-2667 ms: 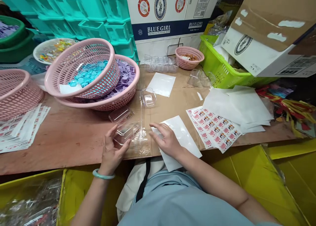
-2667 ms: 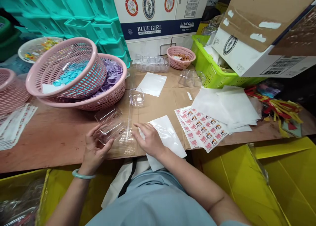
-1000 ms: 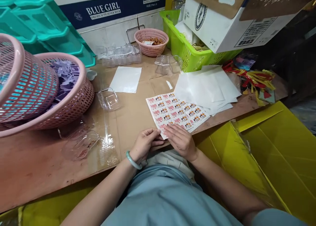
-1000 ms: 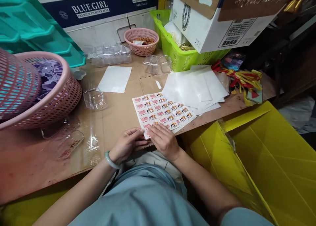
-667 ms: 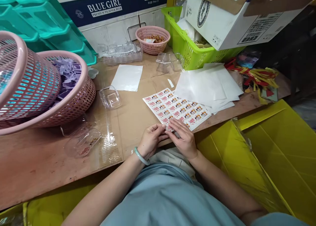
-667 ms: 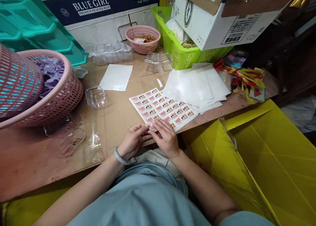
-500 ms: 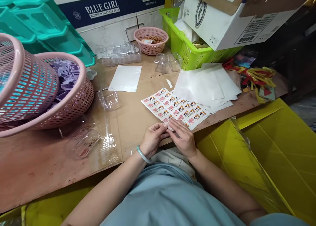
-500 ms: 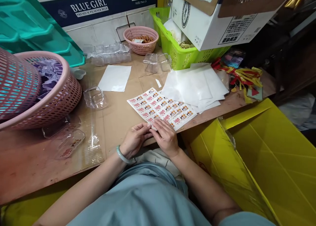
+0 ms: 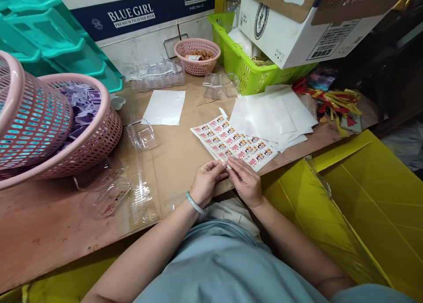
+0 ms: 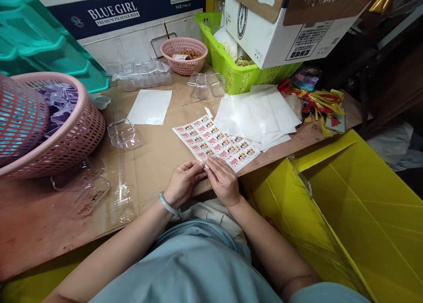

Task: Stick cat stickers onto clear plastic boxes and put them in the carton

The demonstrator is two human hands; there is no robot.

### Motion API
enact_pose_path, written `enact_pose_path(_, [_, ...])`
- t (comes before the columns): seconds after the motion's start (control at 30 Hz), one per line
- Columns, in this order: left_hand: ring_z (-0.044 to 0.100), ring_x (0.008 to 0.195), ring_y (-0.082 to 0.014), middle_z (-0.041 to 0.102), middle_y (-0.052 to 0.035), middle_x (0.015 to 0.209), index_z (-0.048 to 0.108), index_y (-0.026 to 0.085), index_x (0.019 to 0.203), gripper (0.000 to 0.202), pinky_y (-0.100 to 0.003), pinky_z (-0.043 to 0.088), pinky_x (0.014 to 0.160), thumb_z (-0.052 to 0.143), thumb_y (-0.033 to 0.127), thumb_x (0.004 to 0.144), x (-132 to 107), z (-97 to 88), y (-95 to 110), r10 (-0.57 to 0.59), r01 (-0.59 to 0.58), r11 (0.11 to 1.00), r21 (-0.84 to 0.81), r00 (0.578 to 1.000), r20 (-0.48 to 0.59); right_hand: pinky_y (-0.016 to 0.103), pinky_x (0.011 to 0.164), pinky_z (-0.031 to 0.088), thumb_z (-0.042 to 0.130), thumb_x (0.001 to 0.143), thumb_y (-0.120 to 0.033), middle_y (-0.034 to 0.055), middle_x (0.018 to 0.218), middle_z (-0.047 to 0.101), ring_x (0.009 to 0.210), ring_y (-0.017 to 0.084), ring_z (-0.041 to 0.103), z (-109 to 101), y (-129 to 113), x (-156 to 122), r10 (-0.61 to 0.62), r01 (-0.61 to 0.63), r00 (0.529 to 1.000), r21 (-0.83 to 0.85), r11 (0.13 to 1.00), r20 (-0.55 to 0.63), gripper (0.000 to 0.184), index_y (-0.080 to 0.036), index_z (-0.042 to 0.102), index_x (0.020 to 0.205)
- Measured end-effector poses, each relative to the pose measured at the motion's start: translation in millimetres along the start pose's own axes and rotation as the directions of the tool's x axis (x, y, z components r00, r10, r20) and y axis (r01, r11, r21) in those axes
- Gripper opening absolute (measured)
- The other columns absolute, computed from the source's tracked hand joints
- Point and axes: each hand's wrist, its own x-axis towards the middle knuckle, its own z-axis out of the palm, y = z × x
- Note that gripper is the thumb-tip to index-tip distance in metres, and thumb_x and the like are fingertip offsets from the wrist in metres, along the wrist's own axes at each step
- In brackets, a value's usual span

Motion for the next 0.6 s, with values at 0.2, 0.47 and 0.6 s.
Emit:
enact_pose_path(0.2, [0.062,0.066,-0.0087,0.066,0.0003,0.07,0.066,0.012,0.071,0.033,-0.024,0.053,0.075,0.083,0.038,0.059,2.0,-0.6,-4.4,0.045,-0.046,0.998,0.042,0.999,0.029,0.042,0.1,0.054,0.057,0.089,-0.016,0.0068,0.115,0.07,0.107,0.022,0.067,-1.3,-3.7,3.7,0.081,-0.08,0.997,0.115,0.99,0.002,0.033,-0.024,0.066,0.119])
enact_pose_path(0.47, [0.062,0.064,-0.0105,0.064,0.0,0.068,0.062,0.013,0.072,0.034,-0.025,0.052,0.071,0.078,0.043,0.065,8.7,-4.4,-9.0,0.095,-0.111,0.967,0.23,0.992,0.078,0.036,0.08,0.06,0.065,0.083,-0.033,0.004,0.089,0.076,0.083,0.02,0.072,-3.2,3.8,15.2,0.689,-0.546,0.722,0.56,0.623,-0.062,0.018,-0.02,0.074,0.091])
enact_pose_path(0.6, [0.061,0.058,-0.011,0.062,-0.001,0.067,0.059,0.014,0.074,0.038,-0.027,0.054,0.064,0.077,0.045,0.065,11.4,-11.5,-1.5,0.018,-0.043,0.937,0.345,0.997,0.075,0.036,0.073,0.061,0.073,0.074,-0.035,0.0022,0.075,0.073,0.069,0.017,0.072,-31.5,35.7,45.3,0.868,-0.371,0.425,0.825,0.427,-0.258,0.021,-0.016,0.067,0.081])
